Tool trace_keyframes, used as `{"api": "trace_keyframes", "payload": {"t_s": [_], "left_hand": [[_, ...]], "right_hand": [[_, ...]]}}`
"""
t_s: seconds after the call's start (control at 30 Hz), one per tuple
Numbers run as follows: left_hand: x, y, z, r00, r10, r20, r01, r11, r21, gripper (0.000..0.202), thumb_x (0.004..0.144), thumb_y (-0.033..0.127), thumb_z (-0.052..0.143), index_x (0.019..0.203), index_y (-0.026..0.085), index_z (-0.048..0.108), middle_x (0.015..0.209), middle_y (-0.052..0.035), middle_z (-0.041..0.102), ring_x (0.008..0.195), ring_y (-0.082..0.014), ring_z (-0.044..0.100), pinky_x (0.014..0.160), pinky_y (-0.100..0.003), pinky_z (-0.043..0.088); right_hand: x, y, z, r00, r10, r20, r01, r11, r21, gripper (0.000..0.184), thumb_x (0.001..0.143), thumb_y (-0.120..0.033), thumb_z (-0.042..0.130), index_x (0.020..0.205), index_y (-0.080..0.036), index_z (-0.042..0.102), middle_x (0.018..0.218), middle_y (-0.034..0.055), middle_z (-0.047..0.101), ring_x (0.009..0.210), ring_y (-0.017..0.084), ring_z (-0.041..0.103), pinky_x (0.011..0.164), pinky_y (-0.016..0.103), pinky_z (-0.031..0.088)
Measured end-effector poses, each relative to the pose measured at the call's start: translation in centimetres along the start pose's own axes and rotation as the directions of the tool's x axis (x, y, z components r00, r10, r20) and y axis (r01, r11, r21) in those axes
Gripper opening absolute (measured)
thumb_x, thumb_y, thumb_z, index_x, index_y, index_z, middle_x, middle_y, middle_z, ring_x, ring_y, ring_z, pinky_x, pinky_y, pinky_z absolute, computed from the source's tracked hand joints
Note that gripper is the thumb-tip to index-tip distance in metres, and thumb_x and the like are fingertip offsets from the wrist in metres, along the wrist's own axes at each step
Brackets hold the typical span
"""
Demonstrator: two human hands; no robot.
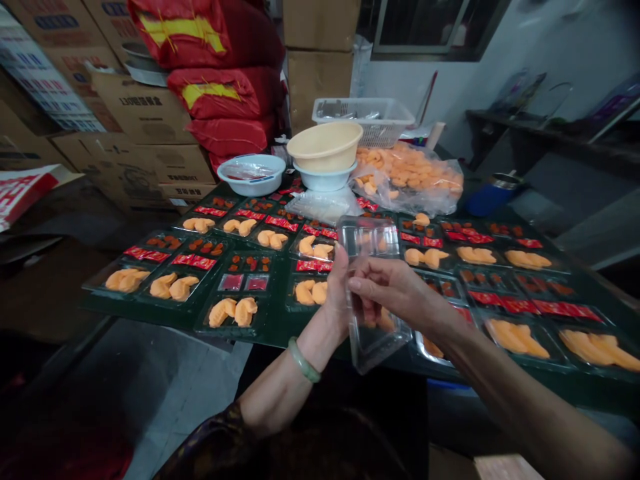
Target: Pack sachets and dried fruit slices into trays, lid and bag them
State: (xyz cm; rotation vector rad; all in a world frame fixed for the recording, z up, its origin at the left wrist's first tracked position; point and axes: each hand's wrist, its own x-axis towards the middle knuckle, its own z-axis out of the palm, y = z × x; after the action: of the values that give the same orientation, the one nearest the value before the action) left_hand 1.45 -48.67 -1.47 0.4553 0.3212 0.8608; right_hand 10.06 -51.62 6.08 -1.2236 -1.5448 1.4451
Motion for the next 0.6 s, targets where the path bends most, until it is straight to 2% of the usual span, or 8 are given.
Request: {"api": "trace_keyframes", "payload": {"t_s": [0.07,0.13,0.2,0.27,0.4,0.6], "left_hand": [[0.1,0.0,0.1,0.993,0.039,0.114,-0.045,0.998,0.048,0.079,0.065,0.084,0.03,0.042,0.012,0.052,0.031,-0.0037,0.039,0.029,-0.0125,0.043,0.033,-0.024,0.031],[0.3,0.0,0.3,0.988,0.071,0.136,-0.074,0.997,0.015,0.081,0.064,0.085,0.029,0.049,0.01,0.057,0.034,-0.0039,0.042,0.034,-0.014,0.048,0.037,-0.024,0.037],[0.4,-0.1,0.4,0.99,0.061,0.131,-0.059,0.998,-0.017,0.084,0.064,0.085,0.028,0.06,0.009,0.062,0.038,-0.005,0.047,0.04,-0.016,0.053,0.043,-0.026,0.042],[0.4,-0.1,0.3,0.993,0.029,0.113,-0.026,0.999,-0.023,0.085,0.065,0.085,0.026,0.063,0.009,0.064,0.04,-0.0059,0.05,0.043,-0.017,0.055,0.043,-0.026,0.043],[0.4,-0.1,0.2,0.996,-0.011,0.087,0.01,1.0,0.008,0.086,0.062,0.088,0.022,0.053,0.012,0.061,0.036,-0.0048,0.045,0.039,-0.0168,0.052,0.039,-0.027,0.041],[0.4,-0.1,0.1,0.998,0.028,0.063,-0.027,1.0,-0.009,0.083,0.063,0.087,0.025,0.039,0.011,0.052,0.034,-0.0059,0.042,0.038,-0.0154,0.051,0.039,-0.025,0.039]], "right_hand": [[0.2,0.3,-0.3,1.0,0.003,0.006,-0.003,0.999,0.033,0.033,0.068,-0.044,0.064,0.06,-0.019,0.044,0.039,-0.0057,0.049,0.035,0.008,0.047,0.038,0.02,0.038],[0.4,0.7,-0.6,1.0,0.017,0.006,-0.018,0.998,0.062,0.036,0.064,-0.046,0.066,0.058,-0.018,0.045,0.037,-0.0063,0.048,0.032,0.007,0.045,0.037,0.019,0.037],[0.6,1.0,-0.7,0.999,0.038,0.004,-0.038,0.996,0.082,0.037,0.063,-0.047,0.068,0.057,-0.018,0.046,0.037,-0.0064,0.048,0.032,0.007,0.045,0.036,0.018,0.036],[0.6,1.2,-0.8,0.999,0.052,0.001,-0.052,0.995,0.089,0.037,0.063,-0.047,0.068,0.056,-0.017,0.047,0.037,-0.0066,0.048,0.031,0.006,0.045,0.035,0.018,0.035],[0.6,1.3,-0.9,0.999,0.049,0.012,-0.05,0.995,0.083,0.036,0.065,-0.045,0.067,0.056,-0.017,0.048,0.037,-0.0067,0.047,0.031,0.006,0.046,0.035,0.017,0.035],[1.0,1.6,-1.4,0.998,0.045,0.039,-0.048,0.997,0.067,0.031,0.069,-0.041,0.064,0.057,-0.016,0.05,0.04,-0.0062,0.048,0.033,0.007,0.047,0.036,0.018,0.035]]}}
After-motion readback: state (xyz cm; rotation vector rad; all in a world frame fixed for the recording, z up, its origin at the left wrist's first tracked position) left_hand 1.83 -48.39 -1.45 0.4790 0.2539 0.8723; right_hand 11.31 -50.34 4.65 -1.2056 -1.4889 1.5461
